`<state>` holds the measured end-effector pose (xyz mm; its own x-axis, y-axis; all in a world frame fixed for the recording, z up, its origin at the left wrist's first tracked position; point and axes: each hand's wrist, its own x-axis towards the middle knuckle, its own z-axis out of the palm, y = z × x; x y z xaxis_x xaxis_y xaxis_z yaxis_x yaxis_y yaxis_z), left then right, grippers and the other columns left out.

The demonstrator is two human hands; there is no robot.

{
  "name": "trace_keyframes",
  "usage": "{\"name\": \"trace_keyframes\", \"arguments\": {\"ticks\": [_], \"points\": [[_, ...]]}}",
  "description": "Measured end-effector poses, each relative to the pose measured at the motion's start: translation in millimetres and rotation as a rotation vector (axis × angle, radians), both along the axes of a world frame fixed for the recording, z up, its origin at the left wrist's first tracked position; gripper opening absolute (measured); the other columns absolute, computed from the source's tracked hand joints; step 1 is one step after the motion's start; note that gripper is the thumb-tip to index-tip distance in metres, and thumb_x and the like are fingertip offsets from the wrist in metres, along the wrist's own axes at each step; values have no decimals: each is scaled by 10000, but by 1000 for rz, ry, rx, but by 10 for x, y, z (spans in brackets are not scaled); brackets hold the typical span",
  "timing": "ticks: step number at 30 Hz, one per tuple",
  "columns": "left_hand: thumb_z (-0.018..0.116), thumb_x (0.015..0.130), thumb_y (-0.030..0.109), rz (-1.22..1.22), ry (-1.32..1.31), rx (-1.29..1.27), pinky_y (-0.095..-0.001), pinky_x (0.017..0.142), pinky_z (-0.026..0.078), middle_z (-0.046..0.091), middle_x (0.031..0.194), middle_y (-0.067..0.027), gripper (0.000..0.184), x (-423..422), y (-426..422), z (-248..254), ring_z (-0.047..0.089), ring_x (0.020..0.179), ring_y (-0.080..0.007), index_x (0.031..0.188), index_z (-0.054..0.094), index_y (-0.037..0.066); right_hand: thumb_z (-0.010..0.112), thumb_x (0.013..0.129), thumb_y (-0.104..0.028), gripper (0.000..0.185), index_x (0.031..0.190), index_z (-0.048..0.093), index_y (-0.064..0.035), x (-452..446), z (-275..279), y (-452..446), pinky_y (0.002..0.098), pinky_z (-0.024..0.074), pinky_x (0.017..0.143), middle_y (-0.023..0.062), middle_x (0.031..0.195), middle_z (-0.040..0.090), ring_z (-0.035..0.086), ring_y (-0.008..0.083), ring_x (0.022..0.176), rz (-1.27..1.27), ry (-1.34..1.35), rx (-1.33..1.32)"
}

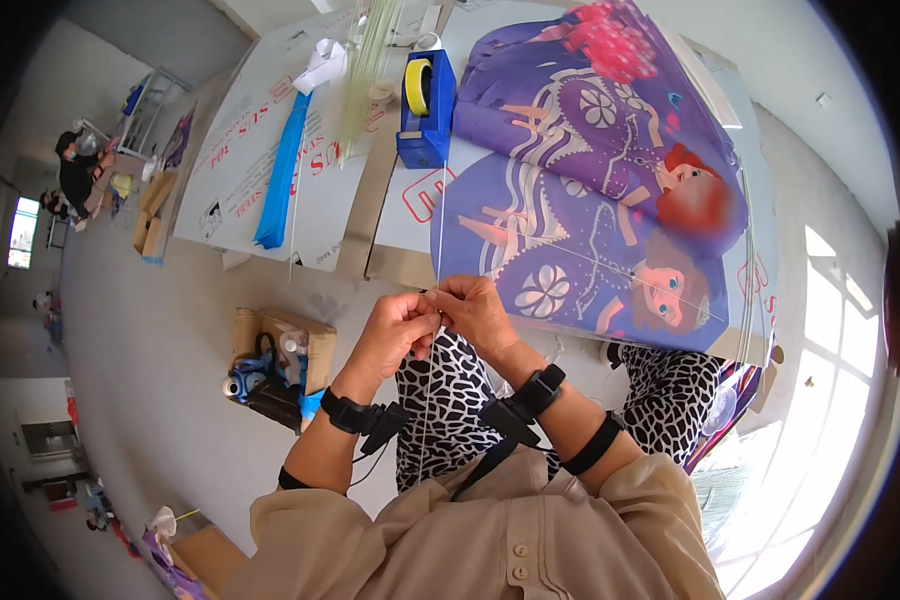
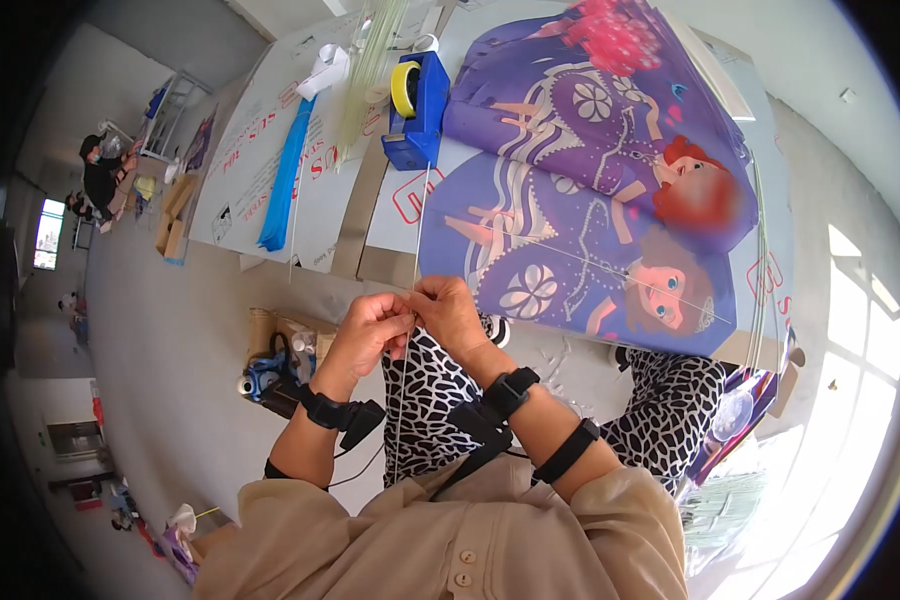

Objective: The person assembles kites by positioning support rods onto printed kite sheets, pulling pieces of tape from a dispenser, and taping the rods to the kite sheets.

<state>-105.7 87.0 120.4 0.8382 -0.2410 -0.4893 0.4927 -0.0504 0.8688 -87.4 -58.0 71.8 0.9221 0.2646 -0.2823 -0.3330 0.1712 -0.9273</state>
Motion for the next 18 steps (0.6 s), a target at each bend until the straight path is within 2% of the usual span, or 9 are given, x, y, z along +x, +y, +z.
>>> {"name": "trace_keyframes", "arguments": {"ticks": [1,3,4,8,10,12,14,15,18], "points": [[591,868,60,5,-5,-5,-206,431,388,549,630,-21,83,18,43,-6,495,505,-73,821,586,-8,628,850,-122,233,698,610,54,9,-23,38,257,413,485,36,581,568,512,92,528,5,-5,-5],[599,866,70,3,-59,228,-214,453,407,583,669,-36,87,64,162,-14,511,522,-78,843,602,-13,615,873,-132,212,693,626,-21,34,-46,93,192,354,415,-12,572,540,468,43,490,-3,61,-6],[624,860,101,48,-206,336,-213,491,422,604,708,-37,115,176,264,-57,532,563,-76,860,610,-13,613,874,-132,213,685,624,-33,48,-37,106,181,340,397,-12,571,550,467,41,471,4,86,61],[634,845,134,314,-575,400,-249,718,470,648,868,-79,226,1010,373,41,591,822,-134,986,630,-42,605,878,-131,227,683,617,-17,137,30,142,182,346,399,2,582,564,477,45,478,89,140,55],[650,830,150,386,-543,304,-279,791,456,643,980,-110,272,1547,334,23,575,920,-155,1026,632,-38,602,878,-127,229,681,617,-12,179,4,184,184,346,399,5,583,566,479,45,479,89,142,76],[694,798,205,327,-373,298,-304,795,415,625,1014,-86,335,1984,284,60,554,975,-157,1065,639,10,598,879,-123,231,680,617,-7,223,-16,203,186,347,399,8,584,567,480,46,481,84,147,98],[737,739,226,290,-231,421,-359,810,390,616,975,-92,357,2305,184,117,554,952,-172,1017,649,20,597,876,-116,225,682,622,-4,271,-31,196,186,354,406,11,584,568,484,46,485,89,127,53],[737,739,226,292,-225,419,-359,810,390,616,975,-92,357,2417,140,97,554,952,-172,1017,649,20,597,876,-116,225,682,622,-4,289,-39,192,186,354,406,11,584,568,484,46,485,91,132,50],[748,702,197,213,-182,375,-383,765,367,599,846,-67,250,2603,51,10,538,812,-158,868,649,40,594,875,-121,225,686,625,-4,313,-51,192,185,365,414,12,584,568,486,44,488,86,100,59]]}}
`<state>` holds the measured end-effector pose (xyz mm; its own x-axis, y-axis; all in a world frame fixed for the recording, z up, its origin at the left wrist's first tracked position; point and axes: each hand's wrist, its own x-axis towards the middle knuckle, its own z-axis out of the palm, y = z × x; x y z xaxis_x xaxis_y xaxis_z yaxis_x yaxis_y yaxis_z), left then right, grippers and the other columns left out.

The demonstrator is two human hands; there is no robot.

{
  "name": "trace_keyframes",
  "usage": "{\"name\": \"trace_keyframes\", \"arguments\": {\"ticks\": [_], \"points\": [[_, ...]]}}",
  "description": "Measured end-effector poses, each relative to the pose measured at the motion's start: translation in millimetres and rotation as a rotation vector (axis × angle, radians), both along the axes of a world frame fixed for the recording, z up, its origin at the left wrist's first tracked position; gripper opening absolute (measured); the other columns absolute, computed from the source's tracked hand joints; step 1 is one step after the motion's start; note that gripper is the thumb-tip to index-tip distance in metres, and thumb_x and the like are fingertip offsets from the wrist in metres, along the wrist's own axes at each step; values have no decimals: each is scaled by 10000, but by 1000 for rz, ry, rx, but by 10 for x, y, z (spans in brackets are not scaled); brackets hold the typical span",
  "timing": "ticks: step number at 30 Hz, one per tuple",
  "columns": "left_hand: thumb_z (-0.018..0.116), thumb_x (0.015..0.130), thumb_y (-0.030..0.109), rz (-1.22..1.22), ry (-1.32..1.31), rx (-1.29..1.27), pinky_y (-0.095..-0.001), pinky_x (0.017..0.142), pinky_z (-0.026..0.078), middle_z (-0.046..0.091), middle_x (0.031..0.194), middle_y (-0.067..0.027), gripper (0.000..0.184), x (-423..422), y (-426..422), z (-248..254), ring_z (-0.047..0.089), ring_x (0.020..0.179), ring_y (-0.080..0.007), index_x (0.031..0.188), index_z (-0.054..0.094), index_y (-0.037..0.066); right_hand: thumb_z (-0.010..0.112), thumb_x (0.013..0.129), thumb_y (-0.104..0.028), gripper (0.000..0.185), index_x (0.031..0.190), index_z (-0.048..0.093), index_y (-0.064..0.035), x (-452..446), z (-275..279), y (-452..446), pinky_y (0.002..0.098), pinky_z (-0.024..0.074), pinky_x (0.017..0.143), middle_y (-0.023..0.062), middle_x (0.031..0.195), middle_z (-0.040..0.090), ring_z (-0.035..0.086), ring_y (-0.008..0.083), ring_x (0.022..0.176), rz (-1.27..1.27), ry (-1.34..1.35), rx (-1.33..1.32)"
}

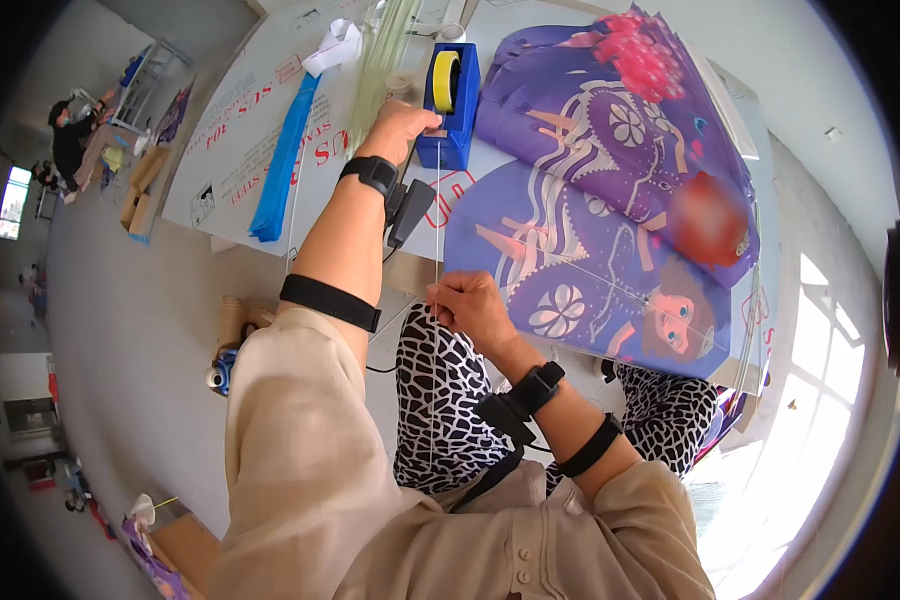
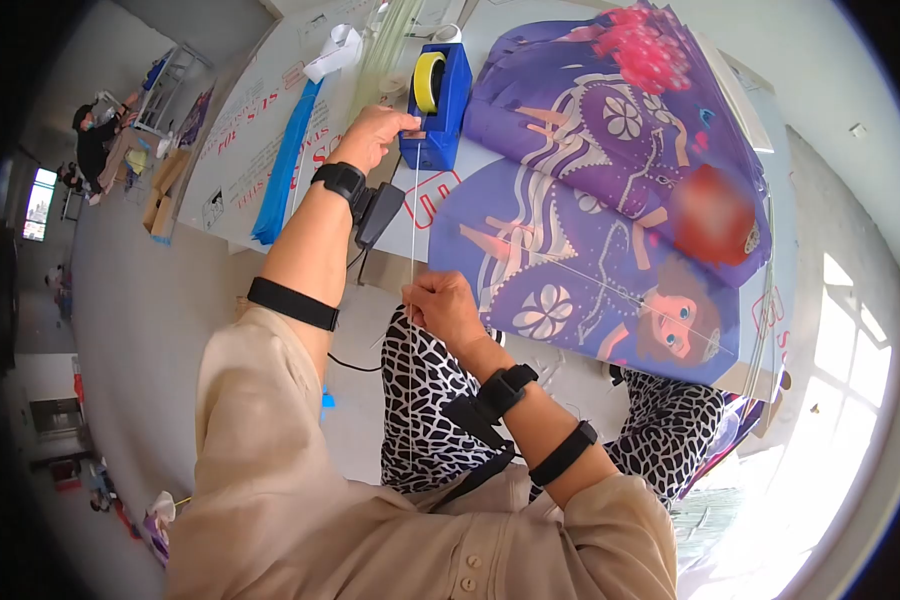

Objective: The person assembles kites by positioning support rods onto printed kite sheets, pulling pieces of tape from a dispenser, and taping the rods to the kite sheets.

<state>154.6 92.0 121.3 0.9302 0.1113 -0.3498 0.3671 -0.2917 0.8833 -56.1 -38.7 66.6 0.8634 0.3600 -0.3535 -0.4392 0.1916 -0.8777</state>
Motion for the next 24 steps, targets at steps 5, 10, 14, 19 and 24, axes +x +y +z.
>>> {"name": "trace_keyframes", "arguments": {"ticks": [5,10,14,19,24], "points": [[710,705,101,84,-138,-308,-244,422,253,412,525,38,236,-72,-52,93,298,416,-75,586,508,119,586,875,-144,238,684,626,-8,17,14,-29,186,375,419,9,581,567,494,46,487,20,-19,-31],[722,733,132,-69,-57,-203,-227,511,328,450,589,48,169,-1285,158,151,394,534,-71,663,578,77,607,830,-95,197,665,619,11,26,-9,-29,206,382,414,40,565,567,505,77,469,1,37,5],[649,798,125,-92,133,-233,-215,592,335,511,647,41,119,-2904,293,243,420,609,-59,727,596,45,609,818,-87,183,665,621,13,39,-6,-27,201,394,415,36,576,564,510,82,473,-16,12,-12],[625,826,98,60,362,-249,-206,607,356,535,667,31,134,-4250,224,311,433,630,-50,720,590,22,614,809,-90,175,677,624,24,43,-1,-32,200,414,432,44,578,559,509,85,477,-7,-31,-27],[632,816,65,80,406,-373,-196,630,400,594,719,15,63,-4332,287,105,499,681,-46,791,635,7,599,866,-134,194,728,647,-6,33,-48,-39,165,403,458,10,631,592,521,46,518,32,-48,-23]]}}
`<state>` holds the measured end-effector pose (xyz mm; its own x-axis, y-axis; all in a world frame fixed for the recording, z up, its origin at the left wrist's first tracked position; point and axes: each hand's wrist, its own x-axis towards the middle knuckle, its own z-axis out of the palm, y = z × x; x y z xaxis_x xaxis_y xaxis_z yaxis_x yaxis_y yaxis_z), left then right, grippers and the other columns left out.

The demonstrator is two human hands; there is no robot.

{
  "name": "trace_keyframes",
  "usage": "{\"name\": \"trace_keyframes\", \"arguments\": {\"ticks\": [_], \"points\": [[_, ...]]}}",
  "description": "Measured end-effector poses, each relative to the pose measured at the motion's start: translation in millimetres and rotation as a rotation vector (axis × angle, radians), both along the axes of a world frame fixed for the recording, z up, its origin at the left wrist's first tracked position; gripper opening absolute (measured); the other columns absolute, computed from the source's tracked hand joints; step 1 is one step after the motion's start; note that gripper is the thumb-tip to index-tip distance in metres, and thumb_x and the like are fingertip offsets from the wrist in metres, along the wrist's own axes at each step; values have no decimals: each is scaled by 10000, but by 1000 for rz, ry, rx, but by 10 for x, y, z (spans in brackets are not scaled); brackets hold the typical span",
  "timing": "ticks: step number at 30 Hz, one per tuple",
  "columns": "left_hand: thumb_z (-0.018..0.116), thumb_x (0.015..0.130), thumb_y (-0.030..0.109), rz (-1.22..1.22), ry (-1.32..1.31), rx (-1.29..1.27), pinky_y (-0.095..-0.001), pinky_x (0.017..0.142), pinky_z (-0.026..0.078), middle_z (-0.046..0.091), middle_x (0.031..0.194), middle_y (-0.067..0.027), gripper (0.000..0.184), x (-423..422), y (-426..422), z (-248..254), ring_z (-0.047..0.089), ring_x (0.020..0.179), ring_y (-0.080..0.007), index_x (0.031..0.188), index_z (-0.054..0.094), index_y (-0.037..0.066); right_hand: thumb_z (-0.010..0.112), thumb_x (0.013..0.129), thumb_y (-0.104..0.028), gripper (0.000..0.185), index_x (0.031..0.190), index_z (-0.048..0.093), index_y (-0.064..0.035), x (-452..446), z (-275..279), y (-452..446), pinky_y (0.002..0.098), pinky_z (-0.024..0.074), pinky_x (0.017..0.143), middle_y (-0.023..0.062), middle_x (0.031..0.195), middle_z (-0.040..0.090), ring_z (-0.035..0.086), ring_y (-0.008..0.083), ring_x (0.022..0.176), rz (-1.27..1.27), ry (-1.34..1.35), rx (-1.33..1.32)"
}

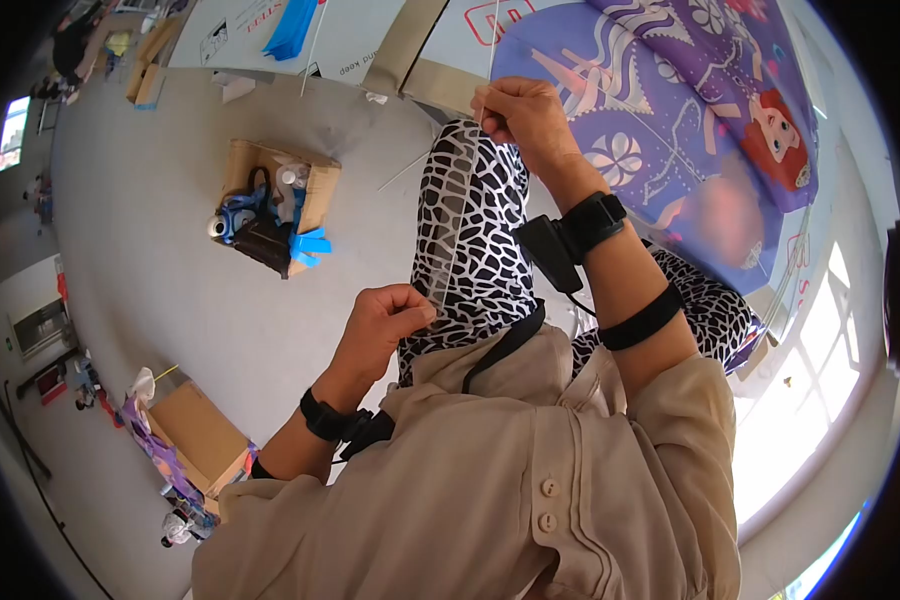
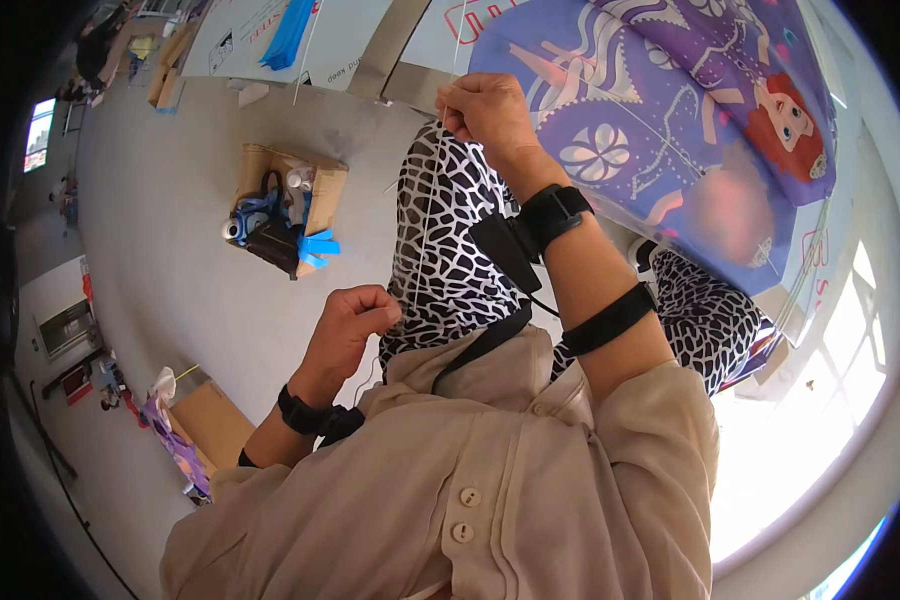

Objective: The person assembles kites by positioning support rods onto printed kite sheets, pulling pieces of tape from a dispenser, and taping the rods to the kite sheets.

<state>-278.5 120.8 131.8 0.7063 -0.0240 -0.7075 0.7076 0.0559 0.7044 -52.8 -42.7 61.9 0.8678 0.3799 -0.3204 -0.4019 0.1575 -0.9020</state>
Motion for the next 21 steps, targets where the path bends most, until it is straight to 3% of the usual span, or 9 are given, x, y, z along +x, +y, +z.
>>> {"name": "trace_keyframes", "arguments": {"ticks": [4,7,9,14,15,17,19,21], "points": [[613,825,51,-40,-72,28,-200,645,399,574,746,25,45,28,21,25,488,698,-46,802,605,13,603,864,-122,181,734,642,-3,-119,143,-92,173,409,451,15,625,591,516,56,507,47,66,-59],[607,826,41,-87,-99,-36,-210,671,396,546,774,23,64,32,155,154,473,718,-57,783,571,11,613,865,-126,181,731,638,-6,-83,166,-178,185,423,447,24,631,592,517,61,499,-86,87,-60],[572,768,5,-35,-123,-85,-236,607,337,479,701,-17,125,96,157,283,407,660,-116,669,495,9,614,866,-125,183,731,634,-2,212,152,-238,186,430,452,29,634,593,524,63,508,-175,65,-67],[627,738,-5,-55,-190,-99,-313,788,395,502,831,-54,66,90,316,225,487,877,-190,702,573,7,619,865,-123,196,751,626,36,980,10,-229,190,447,458,56,660,608,543,90,521,-380,63,-72],[625,744,-4,-36,-207,-86,-299,744,401,512,802,-54,83,92,309,203,494,829,-178,696,558,0,619,865,-123,196,751,626,36,1144,-24,-232,190,447,458,56,660,608,543,90,521,-387,52,-68],[632,793,-10,-69,-151,-158,-246,730,430,565,849,-49,39,57,404,140,524,806,-123,780,595,-12,661,844,-171,219,775,640,36,1386,-70,-254,201,426,447,60,695,625,548,102,527,-208,103,-589],[622,815,-11,-57,-80,-186,-235,713,434,590,815,-38,27,44,434,116,533,774,-103,800,603,-21,679,832,-192,225,781,650,25,1500,-82,-258,211,413,454,55,713,630,542,102,538,-216,5,-600],[599,771,-50,-27,-30,-136,-253,605,386,538,709,-50,104,109,344,171,475,669,-130,695,536,-18,696,821,-214,234,787,659,15,1568,-5,-226,221,400,462,51,730,636,535,101,549,-218,-91,-615]]}}
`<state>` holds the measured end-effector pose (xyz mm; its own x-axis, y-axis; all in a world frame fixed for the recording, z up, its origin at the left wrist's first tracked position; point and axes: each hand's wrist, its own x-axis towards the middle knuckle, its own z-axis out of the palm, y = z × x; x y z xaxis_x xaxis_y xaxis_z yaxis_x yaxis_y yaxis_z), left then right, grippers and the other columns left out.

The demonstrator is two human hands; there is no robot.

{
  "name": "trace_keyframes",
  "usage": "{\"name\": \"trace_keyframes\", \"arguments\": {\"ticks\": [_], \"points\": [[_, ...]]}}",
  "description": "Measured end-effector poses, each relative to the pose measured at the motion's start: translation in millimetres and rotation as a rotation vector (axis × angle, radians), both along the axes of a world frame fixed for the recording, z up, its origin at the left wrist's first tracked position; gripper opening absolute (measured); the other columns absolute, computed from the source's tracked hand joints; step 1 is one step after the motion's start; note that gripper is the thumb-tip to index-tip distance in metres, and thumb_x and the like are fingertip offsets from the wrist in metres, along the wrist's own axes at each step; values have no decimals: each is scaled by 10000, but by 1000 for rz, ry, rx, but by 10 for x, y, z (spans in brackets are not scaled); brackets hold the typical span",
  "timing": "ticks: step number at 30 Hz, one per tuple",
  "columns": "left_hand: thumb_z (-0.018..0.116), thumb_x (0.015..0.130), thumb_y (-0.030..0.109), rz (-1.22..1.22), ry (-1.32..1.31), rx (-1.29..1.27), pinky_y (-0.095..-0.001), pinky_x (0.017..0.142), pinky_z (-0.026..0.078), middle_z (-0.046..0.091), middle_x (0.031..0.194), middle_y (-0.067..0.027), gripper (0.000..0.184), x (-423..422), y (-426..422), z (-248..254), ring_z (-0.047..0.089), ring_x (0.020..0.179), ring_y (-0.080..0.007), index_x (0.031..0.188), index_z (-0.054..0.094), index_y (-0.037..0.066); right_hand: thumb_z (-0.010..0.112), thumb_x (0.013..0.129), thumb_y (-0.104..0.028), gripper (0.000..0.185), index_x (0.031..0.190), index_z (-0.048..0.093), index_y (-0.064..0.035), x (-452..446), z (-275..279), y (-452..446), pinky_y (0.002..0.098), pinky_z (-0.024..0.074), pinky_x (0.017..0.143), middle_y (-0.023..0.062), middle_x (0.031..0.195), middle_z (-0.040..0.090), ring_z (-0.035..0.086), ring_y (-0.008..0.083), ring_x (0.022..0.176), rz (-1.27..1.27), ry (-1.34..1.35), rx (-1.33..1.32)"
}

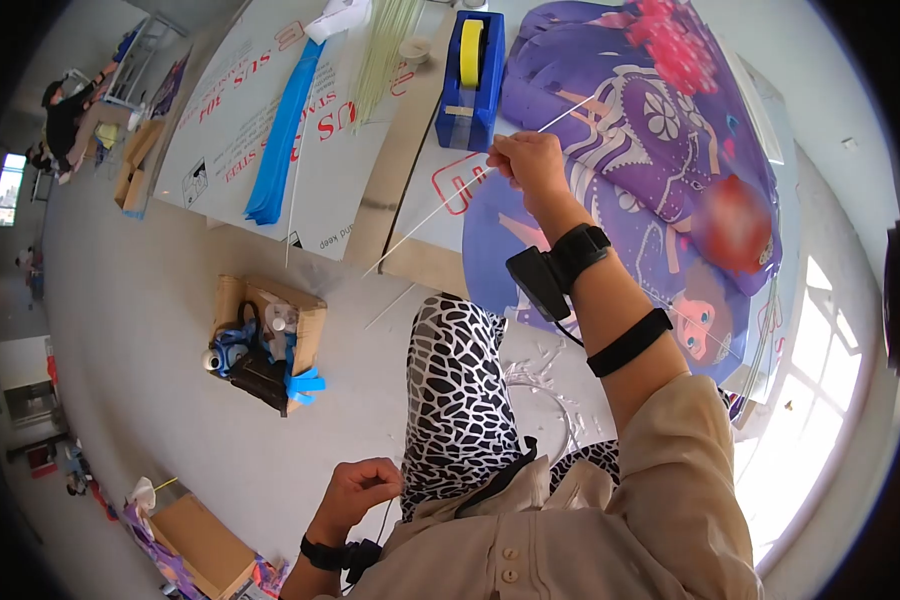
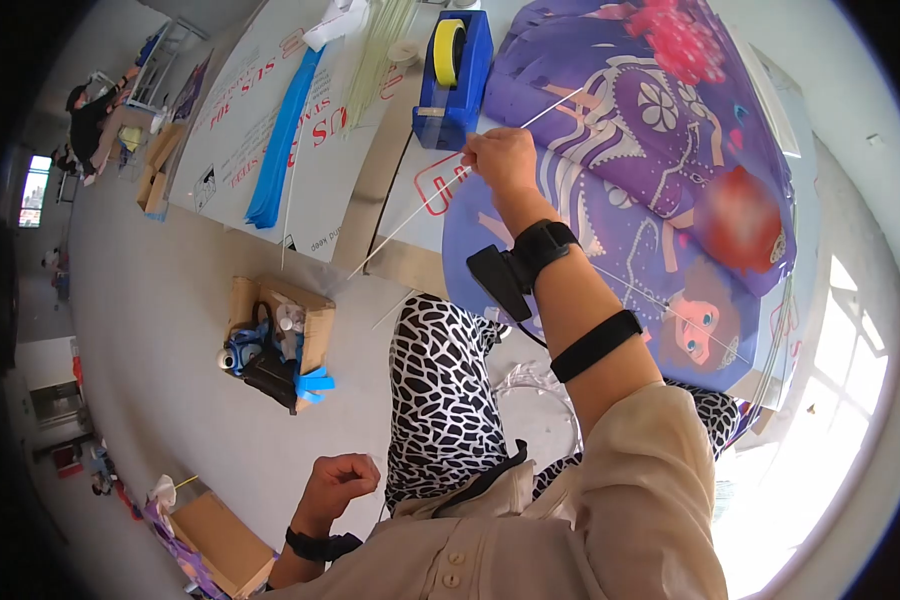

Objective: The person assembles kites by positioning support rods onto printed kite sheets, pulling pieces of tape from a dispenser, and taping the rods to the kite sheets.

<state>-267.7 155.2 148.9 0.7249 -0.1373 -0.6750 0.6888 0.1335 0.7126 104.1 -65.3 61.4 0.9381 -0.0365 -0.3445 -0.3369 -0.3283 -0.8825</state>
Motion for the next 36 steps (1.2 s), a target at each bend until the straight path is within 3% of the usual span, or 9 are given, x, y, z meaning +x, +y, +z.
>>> {"name": "trace_keyframes", "arguments": {"ticks": [2,7,17,21,23,30,32,33,36], "points": [[607,767,-53,-30,-3,-23,-250,597,386,545,712,-51,89,19,0,-10,479,663,-128,707,549,-21,696,823,-209,200,784,670,-14,19,222,167,242,375,485,36,737,636,504,92,557,-213,164,582],[635,803,-41,-118,-67,-148,-210,647,438,597,798,-33,25,-55,113,-93,539,738,-82,810,613,-31,711,723,-39,103,673,631,2,97,267,361,262,280,400,40,580,533,400,102,433,-339,160,825],[643,789,-17,26,128,23,-223,569,404,575,696,-19,36,-405,342,-486,492,607,-90,788,609,-5,692,794,-100,131,704,633,-25,-252,113,390,251,357,521,13,660,563,458,85,585,-264,194,777],[637,792,12,113,174,-5,-222,542,375,566,663,-18,39,-365,325,-530,465,576,-79,781,613,-17,707,787,-123,188,678,639,15,-150,91,375,258,333,447,41,645,598,430,94,484,-280,77,559],[636,790,8,125,191,-4,-224,544,379,566,663,-19,35,-389,318,-558,469,578,-81,780,613,-17,718,773,-119,191,683,646,34,-32,72,419,263,327,427,56,639,609,425,96,451,-259,-111,89],[637,775,-6,82,191,14,-228,558,395,578,675,-24,24,-407,348,-641,487,594,-90,783,616,-16,723,744,-74,114,754,656,19,152,-222,659,287,374,480,77,678,630,501,124,546,-449,73,467],[634,771,-14,91,184,32,-227,568,399,584,683,-25,24,-544,443,-710,494,603,-89,789,619,-16,727,732,-53,104,788,660,4,287,-878,756,294,369,495,86,721,645,477,122,549,-184,-36,239],[632,766,-22,110,173,52,-225,578,403,590,691,-26,31,-552,501,-743,502,612,-88,794,622,-15,723,735,-38,87,776,653,-6,179,-1116,752,258,347,490,57,708,629,445,95,544,-177,-378,444],[627,757,-33,189,93,75,-219,600,407,595,704,-25,53,-505,641,-672,516,634,-85,806,627,-15,699,748,-8,71,737,632,-27,-207,305,357,221,329,490,19,674,590,441,76,568,-321,138,792]]}}
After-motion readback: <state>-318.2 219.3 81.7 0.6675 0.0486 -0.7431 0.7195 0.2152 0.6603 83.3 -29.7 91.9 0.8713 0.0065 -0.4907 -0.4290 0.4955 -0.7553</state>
